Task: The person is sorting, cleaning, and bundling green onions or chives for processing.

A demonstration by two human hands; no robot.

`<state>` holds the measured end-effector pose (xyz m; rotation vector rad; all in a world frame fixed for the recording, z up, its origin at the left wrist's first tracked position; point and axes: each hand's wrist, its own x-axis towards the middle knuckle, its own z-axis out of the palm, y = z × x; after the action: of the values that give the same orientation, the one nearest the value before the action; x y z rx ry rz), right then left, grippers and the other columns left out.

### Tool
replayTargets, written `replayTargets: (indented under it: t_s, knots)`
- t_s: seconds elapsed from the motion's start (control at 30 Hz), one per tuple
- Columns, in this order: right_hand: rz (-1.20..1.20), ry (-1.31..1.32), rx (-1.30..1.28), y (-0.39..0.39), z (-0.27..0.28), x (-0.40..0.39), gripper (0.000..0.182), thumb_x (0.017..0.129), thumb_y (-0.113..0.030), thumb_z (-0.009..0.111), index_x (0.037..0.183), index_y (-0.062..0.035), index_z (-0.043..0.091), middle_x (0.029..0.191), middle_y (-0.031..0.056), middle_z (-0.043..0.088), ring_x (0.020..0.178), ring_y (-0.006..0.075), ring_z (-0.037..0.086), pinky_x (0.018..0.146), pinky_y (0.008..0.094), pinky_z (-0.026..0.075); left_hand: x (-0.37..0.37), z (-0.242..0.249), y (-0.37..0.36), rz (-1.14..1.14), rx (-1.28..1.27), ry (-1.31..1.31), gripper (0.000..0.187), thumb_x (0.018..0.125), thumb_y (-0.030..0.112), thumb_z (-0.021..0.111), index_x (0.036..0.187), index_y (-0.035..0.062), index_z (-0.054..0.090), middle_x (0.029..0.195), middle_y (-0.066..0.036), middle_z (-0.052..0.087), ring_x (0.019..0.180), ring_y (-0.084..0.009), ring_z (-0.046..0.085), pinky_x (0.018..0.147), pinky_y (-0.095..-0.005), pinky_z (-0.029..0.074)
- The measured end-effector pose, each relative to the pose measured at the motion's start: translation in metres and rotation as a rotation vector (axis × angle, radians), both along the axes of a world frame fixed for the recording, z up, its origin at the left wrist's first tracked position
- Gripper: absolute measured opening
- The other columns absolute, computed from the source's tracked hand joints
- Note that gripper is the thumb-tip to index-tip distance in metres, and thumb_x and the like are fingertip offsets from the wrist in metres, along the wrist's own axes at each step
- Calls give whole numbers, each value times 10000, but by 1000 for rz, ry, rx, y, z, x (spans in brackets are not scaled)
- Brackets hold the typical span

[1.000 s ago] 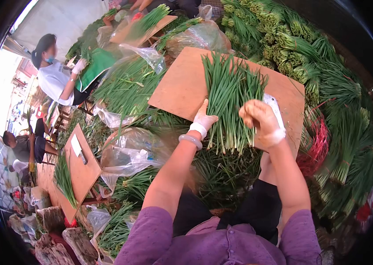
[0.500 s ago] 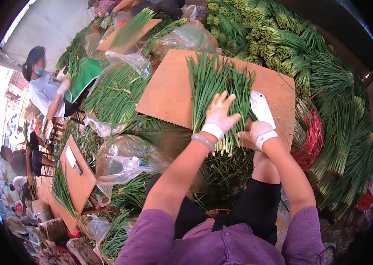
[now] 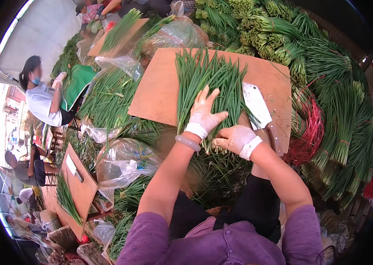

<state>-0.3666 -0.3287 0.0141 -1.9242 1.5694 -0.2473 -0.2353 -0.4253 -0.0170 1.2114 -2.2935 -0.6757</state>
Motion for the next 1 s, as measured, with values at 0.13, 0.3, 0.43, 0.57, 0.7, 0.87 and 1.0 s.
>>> replayTargets:
  t_s: [0.13,0.3,0.43,0.57,0.7,0.87,1.0]
  knots:
    - [-283,-46,-124,-9,-12,-37,267,815,-345,532,885,-112,643,815,130,643,801,323,610,724,418,472,26,-25,-13,63,121,5,656,674,41,579,1306,145,436,1438,-141,264,1299,-334,285,1065,-360,282]
    - [-257,102,-94,-16,-27,-45,189,790,-261,566,891,-123,647,875,106,650,838,294,616,748,395,473,32,-33,-16,73,61,151,625,693,68,597,1296,143,450,1412,-156,304,1292,-348,289,1058,-368,283]
    - [-236,218,-66,-16,-24,-27,219,776,-266,596,936,-122,637,915,123,647,869,289,618,761,394,474,1,2,16,-110,-118,-177,796,667,239,704,1366,153,334,1432,-187,237,1320,-365,227,1069,-438,233]
    - [-225,157,-41,-16,-24,-27,291,790,-332,610,960,-97,628,924,132,649,899,292,616,779,401,471,13,-43,5,-89,7,32,818,662,95,668,1388,141,295,1452,-169,210,1325,-349,231,1088,-389,218]
    - [-257,224,-10,-16,-17,-16,272,774,-302,627,936,-84,627,877,143,645,856,309,613,760,395,469,17,-37,9,-6,161,212,746,680,-22,555,1378,91,316,1434,-166,245,1305,-316,285,1077,-326,245]
    - [-390,-98,-16,-14,-66,-34,282,749,-310,651,849,-51,607,791,127,631,769,259,606,695,354,465,21,-38,5,60,66,306,780,661,-33,556,1387,92,299,1430,-165,254,1290,-349,287,1072,-344,247]
    - [-641,-716,-79,-7,-87,-37,175,765,-191,644,746,-42,557,616,24,523,584,126,473,565,267,410,7,-10,20,-27,-350,-45,673,659,25,571,1303,144,415,1374,-120,352,1283,-331,307,1032,-442,287]
